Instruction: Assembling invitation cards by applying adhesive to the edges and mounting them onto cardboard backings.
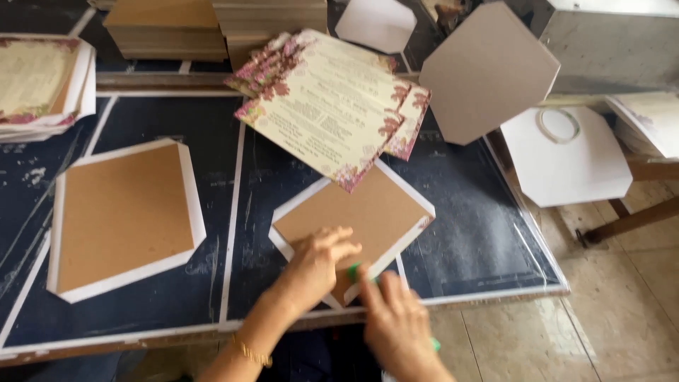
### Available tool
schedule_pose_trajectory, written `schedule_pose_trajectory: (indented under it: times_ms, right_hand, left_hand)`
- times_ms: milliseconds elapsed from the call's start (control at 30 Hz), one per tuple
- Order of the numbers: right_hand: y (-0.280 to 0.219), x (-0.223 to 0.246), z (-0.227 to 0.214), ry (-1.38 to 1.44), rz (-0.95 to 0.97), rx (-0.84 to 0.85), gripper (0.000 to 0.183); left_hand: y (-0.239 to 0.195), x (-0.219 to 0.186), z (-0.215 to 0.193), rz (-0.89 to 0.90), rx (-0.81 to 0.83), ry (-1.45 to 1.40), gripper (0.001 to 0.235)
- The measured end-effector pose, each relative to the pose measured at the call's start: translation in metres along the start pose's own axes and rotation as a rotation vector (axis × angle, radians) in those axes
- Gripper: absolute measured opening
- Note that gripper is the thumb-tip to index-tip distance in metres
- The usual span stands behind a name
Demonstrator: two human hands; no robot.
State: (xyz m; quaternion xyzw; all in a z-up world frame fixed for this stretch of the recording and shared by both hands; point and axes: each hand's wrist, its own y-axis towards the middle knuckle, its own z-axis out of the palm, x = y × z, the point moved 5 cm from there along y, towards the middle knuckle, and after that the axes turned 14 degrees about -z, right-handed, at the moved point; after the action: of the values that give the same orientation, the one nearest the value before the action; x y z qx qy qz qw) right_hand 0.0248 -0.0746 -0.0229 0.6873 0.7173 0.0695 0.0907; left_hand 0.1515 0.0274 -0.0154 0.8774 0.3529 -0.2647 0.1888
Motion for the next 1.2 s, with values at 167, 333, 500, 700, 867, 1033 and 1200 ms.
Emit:
schedule_pose_trajectory:
  times_ms: [167, 333, 500, 700, 867, 1033, 1200]
  right_hand:
    - [-0.024, 0.051, -0.010, 0.254, -0.468, -0.216, 0.040]
    - [-0.056, -0.022, 0.000, 0.059, -0.330, -0.133, 0.058]
    - [-0.093, -0.089, 0.009, 0.138, -0.477, -0.283, 0.040]
    - [-0.047, -0.114, -0.033, 0.430, -0.424, -0.063, 0.043]
    - [-0.011, -0.129, -0.014, 0.450, -0.297, 0.291, 0.042]
    - [0.002, -0.167, -0.031, 0.347, 0.056, 0.213, 0.034]
    - [-0.022, -0.148, -0.026, 0.404, 0.066, -0.160, 0.038]
  left_hand:
    - [0.038, 0.027, -0.030, -0.139, -0.199, 0.201, 0.031]
    - [-0.006, 0.018, -0.017, -0.210, -0.203, 0.109, 0.032]
    - [-0.066, -0.063, 0.035, -0.145, -0.207, 0.382, 0.058]
    - [-0.057, -0.099, 0.031, 0.393, -0.144, 0.524, 0.006]
    - [-0.021, -0.077, 0.029, 0.328, 0.232, 0.155, 0.053]
    - [0.007, -0.064, 0.038, 0.191, 0.191, 0.160, 0.070]
    - [0.036, -0.058, 0.052, 0.030, -0.026, 0.210, 0.069]
